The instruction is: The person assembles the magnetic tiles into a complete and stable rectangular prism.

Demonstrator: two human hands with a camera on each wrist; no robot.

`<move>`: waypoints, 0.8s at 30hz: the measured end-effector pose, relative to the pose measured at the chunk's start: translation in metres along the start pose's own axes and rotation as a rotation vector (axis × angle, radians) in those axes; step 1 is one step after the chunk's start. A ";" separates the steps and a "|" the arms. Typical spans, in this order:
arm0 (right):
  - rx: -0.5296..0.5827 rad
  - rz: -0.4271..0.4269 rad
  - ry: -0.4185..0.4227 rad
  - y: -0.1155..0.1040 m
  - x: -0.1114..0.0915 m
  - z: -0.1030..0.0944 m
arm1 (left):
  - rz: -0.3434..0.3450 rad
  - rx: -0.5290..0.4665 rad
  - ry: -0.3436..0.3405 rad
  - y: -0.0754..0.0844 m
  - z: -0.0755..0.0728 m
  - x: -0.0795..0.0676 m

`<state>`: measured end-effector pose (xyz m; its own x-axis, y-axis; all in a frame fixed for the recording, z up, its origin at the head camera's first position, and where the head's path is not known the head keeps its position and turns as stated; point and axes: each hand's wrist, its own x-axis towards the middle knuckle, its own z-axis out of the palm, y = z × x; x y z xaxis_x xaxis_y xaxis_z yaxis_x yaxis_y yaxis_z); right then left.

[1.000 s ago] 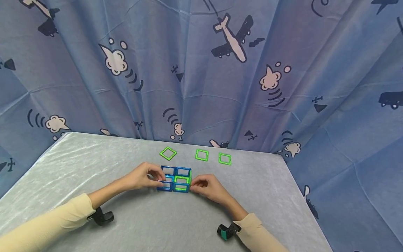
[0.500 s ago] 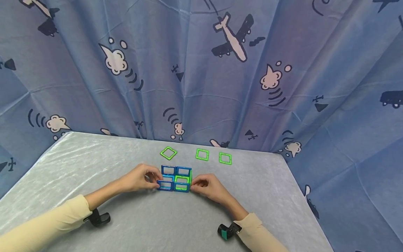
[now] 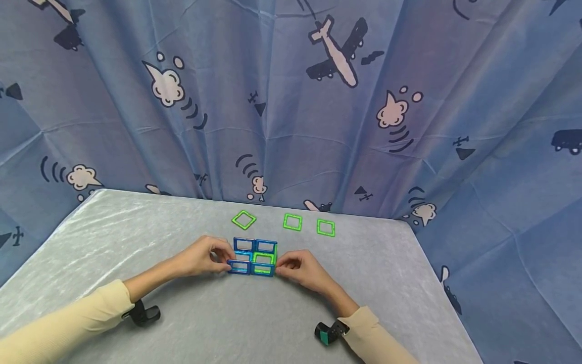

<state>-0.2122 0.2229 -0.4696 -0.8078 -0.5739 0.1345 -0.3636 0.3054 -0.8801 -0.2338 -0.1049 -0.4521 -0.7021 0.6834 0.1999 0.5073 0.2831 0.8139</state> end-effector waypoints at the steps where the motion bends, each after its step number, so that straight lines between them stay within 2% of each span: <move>1: 0.002 0.003 0.000 0.000 0.000 0.000 | 0.000 0.004 0.000 0.000 0.000 0.000; 6: 0.010 0.011 -0.002 -0.001 -0.001 -0.001 | 0.004 0.018 -0.010 0.000 0.000 0.001; 14: 0.009 0.013 -0.005 -0.001 -0.001 0.000 | -0.013 -0.030 -0.027 0.000 -0.004 -0.002; 19: 0.018 -0.010 -0.007 -0.001 -0.001 -0.001 | -0.004 -0.059 -0.029 0.001 -0.017 -0.003; 24: 0.015 -0.010 -0.007 -0.001 -0.001 -0.001 | 0.012 -0.099 -0.048 0.003 -0.038 0.001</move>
<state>-0.2113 0.2242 -0.4680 -0.8008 -0.5821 0.1405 -0.3646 0.2878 -0.8856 -0.2518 -0.1290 -0.4294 -0.6705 0.7183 0.1856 0.4620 0.2086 0.8620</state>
